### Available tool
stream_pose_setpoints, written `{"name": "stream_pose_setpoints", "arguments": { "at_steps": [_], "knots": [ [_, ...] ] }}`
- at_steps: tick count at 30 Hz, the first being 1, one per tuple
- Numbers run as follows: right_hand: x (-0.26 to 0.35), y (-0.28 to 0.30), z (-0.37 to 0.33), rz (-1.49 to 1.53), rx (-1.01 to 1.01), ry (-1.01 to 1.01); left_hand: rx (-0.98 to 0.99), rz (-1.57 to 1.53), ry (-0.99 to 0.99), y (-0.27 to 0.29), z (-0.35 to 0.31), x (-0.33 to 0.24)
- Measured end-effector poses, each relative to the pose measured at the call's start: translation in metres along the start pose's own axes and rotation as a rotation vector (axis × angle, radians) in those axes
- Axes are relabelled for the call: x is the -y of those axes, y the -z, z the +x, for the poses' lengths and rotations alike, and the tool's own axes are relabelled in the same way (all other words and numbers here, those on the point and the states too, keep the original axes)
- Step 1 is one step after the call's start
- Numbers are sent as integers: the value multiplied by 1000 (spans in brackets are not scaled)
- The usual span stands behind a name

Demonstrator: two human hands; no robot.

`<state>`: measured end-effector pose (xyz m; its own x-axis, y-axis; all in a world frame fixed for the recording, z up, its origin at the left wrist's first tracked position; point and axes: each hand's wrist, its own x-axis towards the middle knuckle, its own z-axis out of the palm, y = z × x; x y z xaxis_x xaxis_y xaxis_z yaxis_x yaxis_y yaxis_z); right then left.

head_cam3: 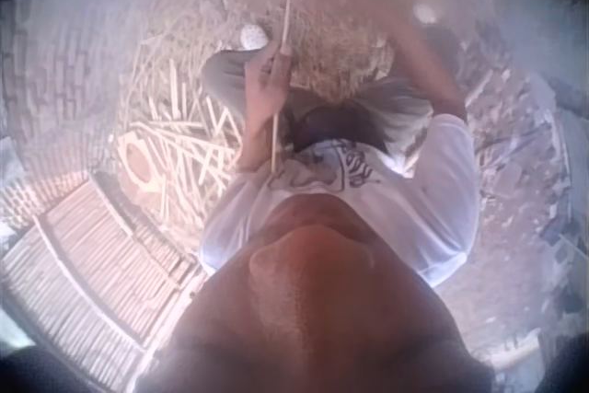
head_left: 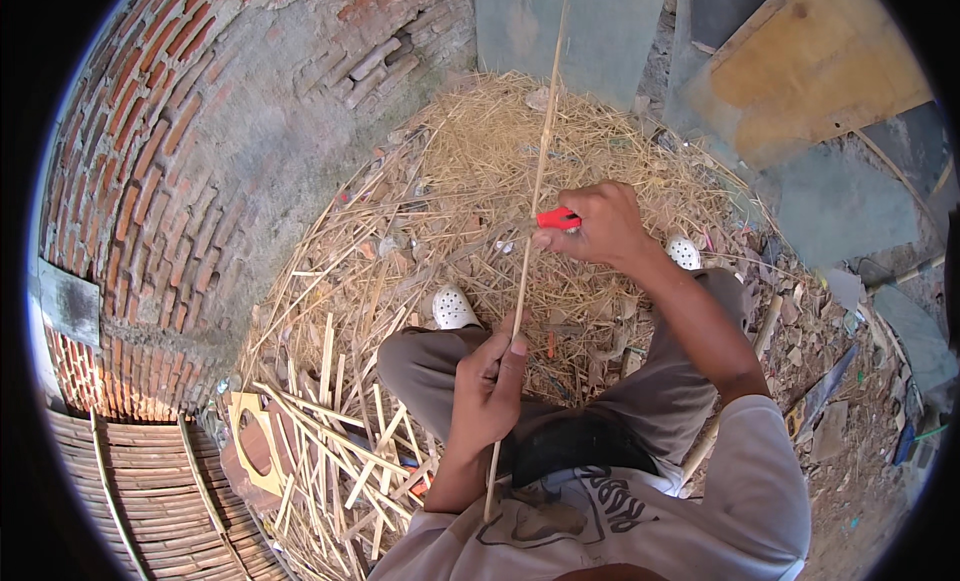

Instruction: The person sits on the ground and uses a red utility knife to peel the outer layer off a long bamboo stick. They hold the stick with their left hand and scrape downwards with the knife in their right hand, repeating the motion along the length of the stick.

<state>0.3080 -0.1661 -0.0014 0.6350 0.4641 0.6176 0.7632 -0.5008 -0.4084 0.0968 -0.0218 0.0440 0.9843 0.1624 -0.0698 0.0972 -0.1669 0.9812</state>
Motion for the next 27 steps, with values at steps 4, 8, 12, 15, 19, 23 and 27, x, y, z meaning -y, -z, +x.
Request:
{"name": "stream_pose_setpoints", "arguments": {
  "at_steps": [4, 8, 12, 15, 19, 23, 27],
  "knots": [
    [-5, 1, 0, -6, -16, 32, 25, -40, 20, 5, -4, -8],
    [8, 2, -3, -30, -25, 95, 20, -7, 13, 7, -8, -7],
    [-24, 6, 11, -160, -33, -39, 44, 28, -26, 9, -15, -1],
    [-40, -1, 11, -209, -180, -24, 59, 61, -54, 8, -21, -1],
    [-47, 4, 19, -207, -126, -53, 60, 64, -56, 11, -26, 0],
    [-61, -1, 22, -301, -164, -6, 60, 89, -38, 12, -24, 2],
    [-164, 5, 27, -322, -273, -909, 155, -32, 33, 15, -41, 15]
  ]
}}
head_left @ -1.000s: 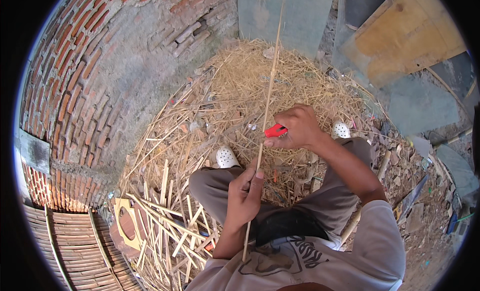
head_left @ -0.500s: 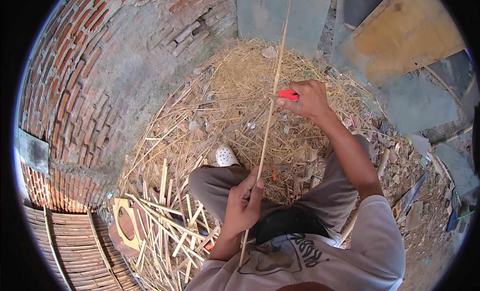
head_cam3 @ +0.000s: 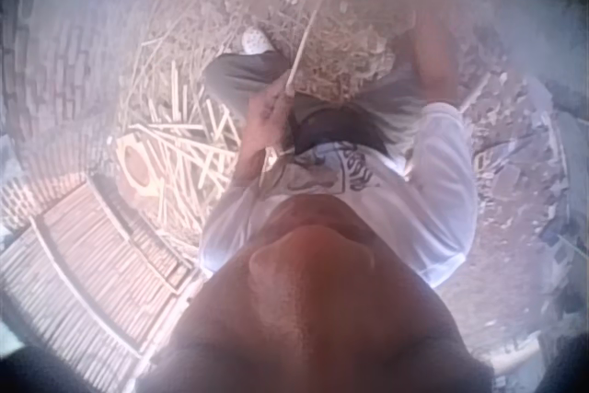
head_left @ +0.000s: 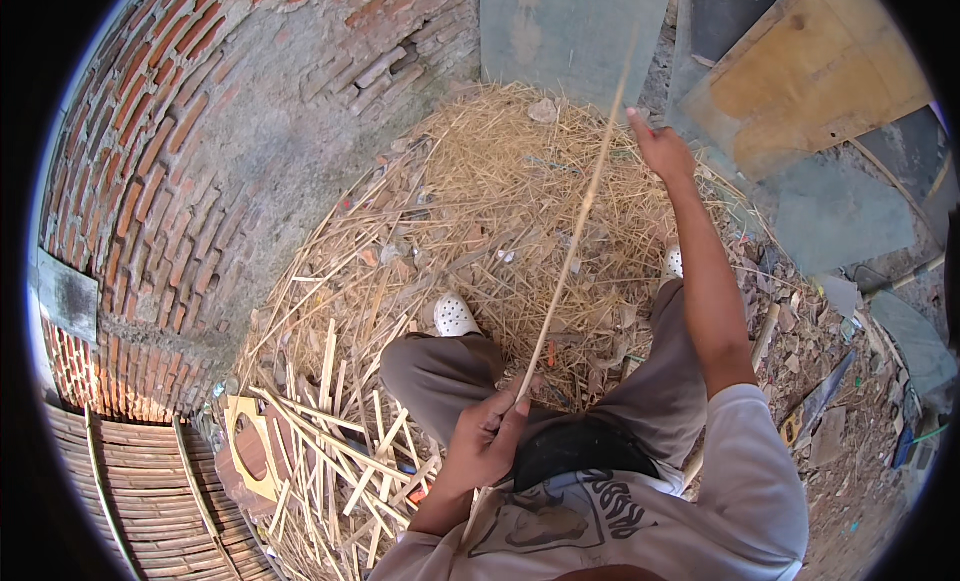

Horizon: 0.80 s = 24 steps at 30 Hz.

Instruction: The person sits on the ground and uses a red utility knife to peel the outer layer off a long bamboo stick. They hold the stick with their left hand and scrape downwards with the knife in their right hand, repeating the motion along the length of the stick.

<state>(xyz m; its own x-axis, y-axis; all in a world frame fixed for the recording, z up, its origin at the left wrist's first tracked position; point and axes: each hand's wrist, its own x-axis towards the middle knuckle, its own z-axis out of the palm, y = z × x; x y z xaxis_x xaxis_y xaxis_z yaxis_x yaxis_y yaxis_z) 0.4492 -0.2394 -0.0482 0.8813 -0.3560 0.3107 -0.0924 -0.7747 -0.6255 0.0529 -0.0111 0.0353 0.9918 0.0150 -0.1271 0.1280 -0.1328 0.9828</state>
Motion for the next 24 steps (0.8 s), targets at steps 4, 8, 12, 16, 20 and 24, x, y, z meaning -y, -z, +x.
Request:
{"name": "stream_pose_setpoints", "arguments": {
  "at_steps": [4, 8, 12, 16, 20, 24],
  "knots": [
    [14, 44, 25, 195, 161, -38, -46, 27, 83, 24, -25, -10],
    [33, 44, -51, 226, 356, 29, -104, -217, 50, 14, -3, 5],
    [48, 46, -114, 367, 450, 655, -10, -318, -27, 12, 6, 5],
    [64, 57, -143, 615, 306, 1038, -4, -441, -48, 7, 25, 9],
    [79, 77, -171, 538, 286, 1181, -48, -349, -81, 3, 40, 4],
    [80, 75, -170, 487, 157, 1119, -106, -205, -65, -4, 39, -10]
  ]
}}
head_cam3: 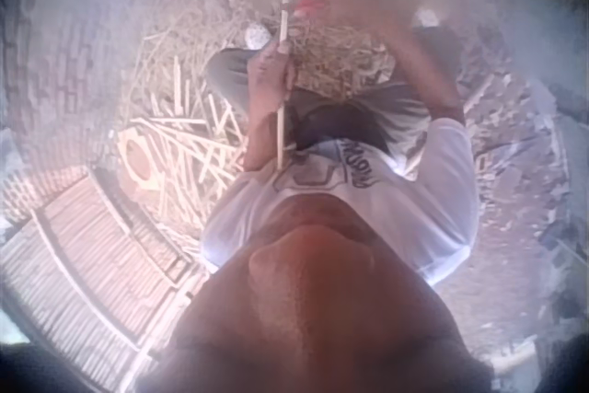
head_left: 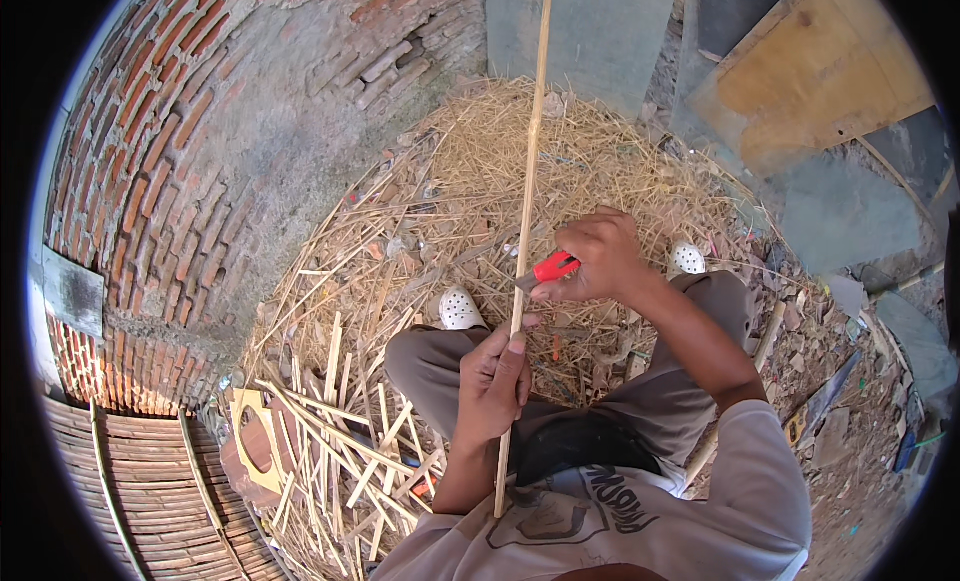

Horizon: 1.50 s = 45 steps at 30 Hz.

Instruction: The person sits on the ground and uses a red utility knife to peel the outer layer off a long bamboo stick. They hold the stick with their left hand and scrape downwards with the knife in their right hand, repeating the motion along the length of the stick.

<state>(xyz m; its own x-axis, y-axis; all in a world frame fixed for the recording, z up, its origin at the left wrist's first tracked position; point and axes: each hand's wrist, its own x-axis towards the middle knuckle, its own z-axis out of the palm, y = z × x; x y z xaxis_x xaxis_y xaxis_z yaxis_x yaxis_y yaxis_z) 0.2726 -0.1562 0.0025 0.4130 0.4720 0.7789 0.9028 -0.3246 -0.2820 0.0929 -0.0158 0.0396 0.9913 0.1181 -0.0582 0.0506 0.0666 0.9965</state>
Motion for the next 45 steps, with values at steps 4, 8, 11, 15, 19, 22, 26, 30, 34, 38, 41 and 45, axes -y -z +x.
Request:
{"name": "stream_pose_setpoints", "arguments": {
  "at_steps": [4, 8, 11, 15, 19, 22, 26, 30, 34, 38, 41, 45],
  "knots": [
    [-16, 7, 3, -63, 43, -168, 30, 53, 2, -2, -3, 1],
    [-1, 4, 1, -5, 38, -29, 39, 19, 3, -1, 0, -1],
    [-21, 4, 6, -103, 56, -238, 41, -24, 11, -2, -6, -1],
    [-42, 2, 6, -120, 49, -358, 65, -13, 57, 0, -15, 1],
    [-9, 0, 2, -62, 86, -146, 22, 3, 73, 3, -18, -2],
    [-37, -1, 7, -152, 25, -302, 72, 39, 65, 8, -31, 1],
    [-69, 0, 5, -290, 15, -320, 95, 69, 23, 7, -34, 11],
    [-97, -2, 8, -387, 32, -401, 110, 40, 135, 16, -38, 6],
    [-187, 38, 4, -170, -164, -1228, 210, -79, 250, 40, -73, 12],
    [-187, 40, 1, 324, -312, -1091, 217, -250, 225, 50, -79, 23],
    [-117, 23, 15, 987, -310, -1220, 226, -332, 194, 48, -53, 52],
    [-95, 17, 20, 1226, -238, -1141, 328, -272, 223, 45, -15, 60]
  ]
}}
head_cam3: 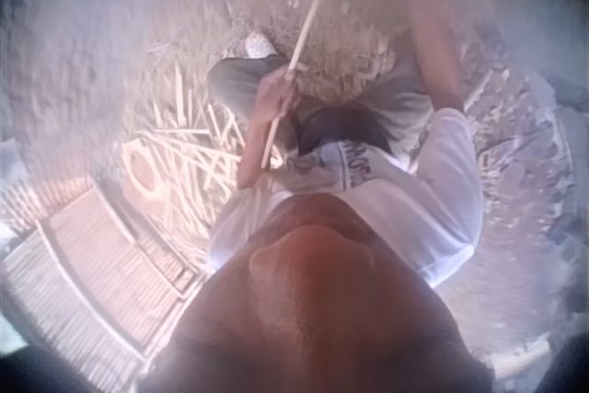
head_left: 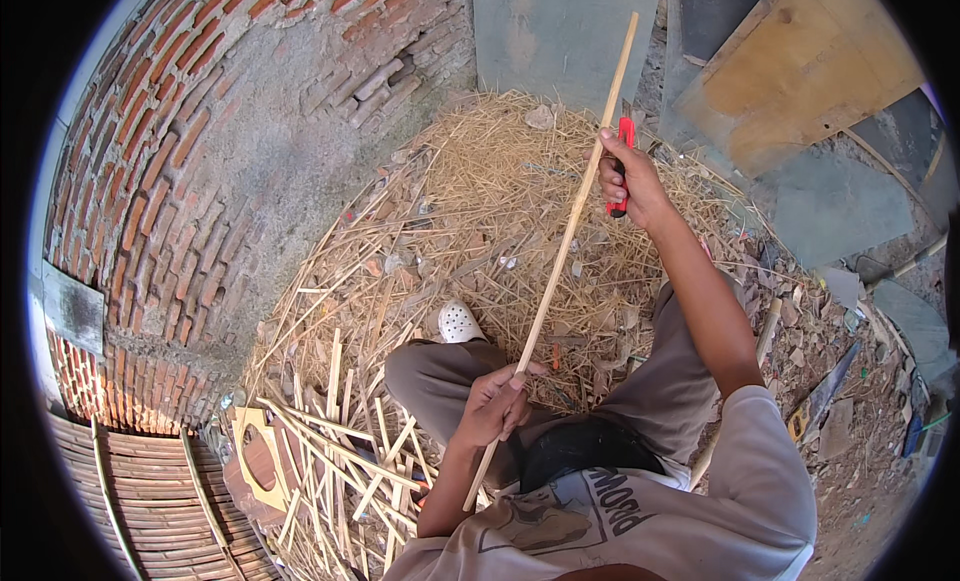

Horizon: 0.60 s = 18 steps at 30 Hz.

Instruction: The person sits on the ground and uses a red utility knife to peel the outer layer off a long bamboo stick. They hold the stick with their left hand and scrape downwards with the knife in their right hand, repeating the motion along the length of the stick.

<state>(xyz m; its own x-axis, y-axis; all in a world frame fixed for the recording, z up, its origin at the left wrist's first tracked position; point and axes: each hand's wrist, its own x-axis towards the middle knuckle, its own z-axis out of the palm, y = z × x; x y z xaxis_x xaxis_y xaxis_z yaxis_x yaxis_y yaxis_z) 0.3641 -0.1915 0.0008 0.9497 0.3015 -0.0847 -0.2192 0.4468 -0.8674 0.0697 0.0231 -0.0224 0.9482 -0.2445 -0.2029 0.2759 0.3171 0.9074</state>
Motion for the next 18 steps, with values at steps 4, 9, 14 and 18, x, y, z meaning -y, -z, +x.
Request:
{"name": "stream_pose_setpoints", "arguments": {
  "at_steps": [4, 9, 14, 18],
  "knots": [
    [2, 10, 20, 8, -93, 94, -10, 322, 77, 23, 54, 12],
    [0, 9, 11, 19, -50, 82, 23, 490, -15, 16, 98, -17],
    [-12, -15, -15, 25, 63, 50, 8, 400, -23, -19, 153, -64],
    [-1, -19, -16, -273, -43, 83, -109, 490, -49, -20, 175, -70]
  ]
}}
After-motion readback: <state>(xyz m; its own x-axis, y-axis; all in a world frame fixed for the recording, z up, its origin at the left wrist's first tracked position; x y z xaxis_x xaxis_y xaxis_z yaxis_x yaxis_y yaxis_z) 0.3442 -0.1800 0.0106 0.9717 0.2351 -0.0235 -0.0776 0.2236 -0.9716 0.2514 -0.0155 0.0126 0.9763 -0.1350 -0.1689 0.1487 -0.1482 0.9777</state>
